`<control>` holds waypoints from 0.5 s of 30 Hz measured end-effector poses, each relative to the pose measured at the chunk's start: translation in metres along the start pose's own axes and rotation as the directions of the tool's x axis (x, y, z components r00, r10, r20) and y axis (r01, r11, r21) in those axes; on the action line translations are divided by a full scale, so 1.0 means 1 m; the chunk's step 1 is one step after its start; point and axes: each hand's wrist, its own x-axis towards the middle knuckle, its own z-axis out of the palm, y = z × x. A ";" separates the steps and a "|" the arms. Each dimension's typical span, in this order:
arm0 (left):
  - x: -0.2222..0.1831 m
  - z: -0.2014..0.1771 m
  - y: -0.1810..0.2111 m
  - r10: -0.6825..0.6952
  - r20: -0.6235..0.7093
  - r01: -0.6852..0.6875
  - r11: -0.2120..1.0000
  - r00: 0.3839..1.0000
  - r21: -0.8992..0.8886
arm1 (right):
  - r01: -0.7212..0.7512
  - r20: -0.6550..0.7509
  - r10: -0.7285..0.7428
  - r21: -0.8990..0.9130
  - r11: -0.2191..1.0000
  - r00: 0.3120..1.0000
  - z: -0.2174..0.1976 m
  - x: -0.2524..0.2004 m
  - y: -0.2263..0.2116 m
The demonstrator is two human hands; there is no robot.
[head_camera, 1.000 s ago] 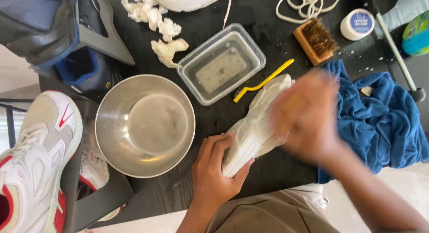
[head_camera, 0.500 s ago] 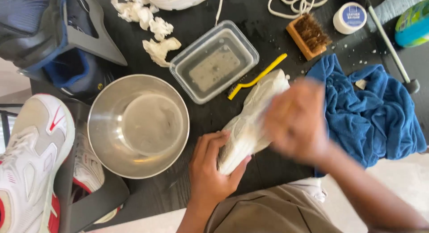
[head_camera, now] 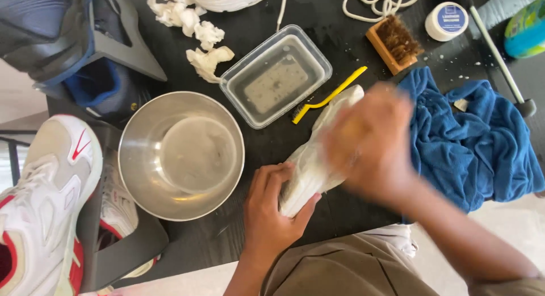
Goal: Scrubbing the sole and sides of a white sneaker with a brush and cleaning solution
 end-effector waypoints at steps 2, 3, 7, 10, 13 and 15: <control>-0.002 0.001 -0.002 -0.003 0.000 0.003 1.000 1.000 -0.003 | 0.154 0.066 -0.155 0.009 0.988 0.986 0.000 -0.011 -0.031; -0.001 0.001 -0.002 -0.004 0.002 0.004 1.000 1.000 -0.005 | 0.153 0.069 -0.153 0.007 0.988 0.986 0.001 -0.007 -0.010; -0.002 -0.003 0.002 0.003 0.018 -0.003 1.000 1.000 -0.004 | 0.060 0.026 -0.060 0.012 0.998 0.998 -0.002 0.006 0.029; 0.002 0.001 -0.002 -0.012 0.008 0.012 1.000 1.000 0.001 | 0.081 0.035 -0.084 0.081 0.993 0.996 -0.001 0.003 -0.001; -0.003 0.001 -0.003 -0.039 0.017 0.039 0.999 0.999 -0.002 | 0.160 0.006 -0.162 0.134 0.978 0.987 0.003 -0.015 0.003; -0.003 0.000 -0.002 -0.045 0.019 0.045 0.999 0.999 0.001 | 0.188 -0.030 -0.186 0.129 0.974 0.982 0.001 -0.013 0.019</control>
